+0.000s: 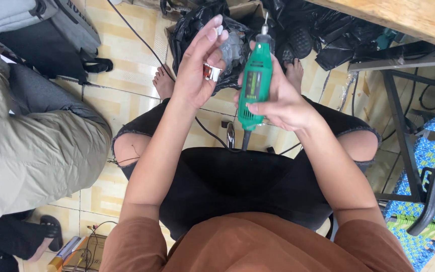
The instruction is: Polishing a small electronic component using a handheld rotary tool at a repair bench
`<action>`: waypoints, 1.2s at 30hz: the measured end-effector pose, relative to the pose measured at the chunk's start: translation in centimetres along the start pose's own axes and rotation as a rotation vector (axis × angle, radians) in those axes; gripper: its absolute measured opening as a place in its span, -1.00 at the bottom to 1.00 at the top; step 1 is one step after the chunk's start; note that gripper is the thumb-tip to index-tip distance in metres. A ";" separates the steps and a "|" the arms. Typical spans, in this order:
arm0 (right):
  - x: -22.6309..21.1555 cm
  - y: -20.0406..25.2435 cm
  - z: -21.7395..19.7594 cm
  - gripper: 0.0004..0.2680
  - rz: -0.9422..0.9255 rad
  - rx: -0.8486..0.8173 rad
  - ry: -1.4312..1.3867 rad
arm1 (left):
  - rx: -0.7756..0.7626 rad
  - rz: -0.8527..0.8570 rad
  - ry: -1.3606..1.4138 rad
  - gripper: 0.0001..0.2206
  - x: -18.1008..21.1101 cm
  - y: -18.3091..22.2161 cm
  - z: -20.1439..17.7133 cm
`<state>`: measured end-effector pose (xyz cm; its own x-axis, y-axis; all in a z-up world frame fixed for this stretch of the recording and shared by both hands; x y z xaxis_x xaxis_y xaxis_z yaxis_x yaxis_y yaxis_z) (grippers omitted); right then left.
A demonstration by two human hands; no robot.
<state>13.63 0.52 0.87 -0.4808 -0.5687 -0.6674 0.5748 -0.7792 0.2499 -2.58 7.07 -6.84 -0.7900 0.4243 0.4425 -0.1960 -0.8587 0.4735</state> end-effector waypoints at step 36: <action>-0.4 1.5 3.9 -0.13 0.132 -0.162 0.213 | -0.043 0.050 -0.134 -0.58 0.5 2.0 1.2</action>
<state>12.12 -1.42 4.27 -0.2549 -0.5811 -0.7729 0.7296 -0.6401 0.2407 -2.70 5.91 -4.79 -0.7154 0.4127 0.5638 -0.1853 -0.8901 0.4165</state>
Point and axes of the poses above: each hand's wrist, its own y-axis away from the middle knuckle, its own z-axis out of the palm, x = y × z, the point moved 8 cm from there along -y, towards the middle knuckle, and after that the axes turned 1 degree about z, right-handed, at the moved point
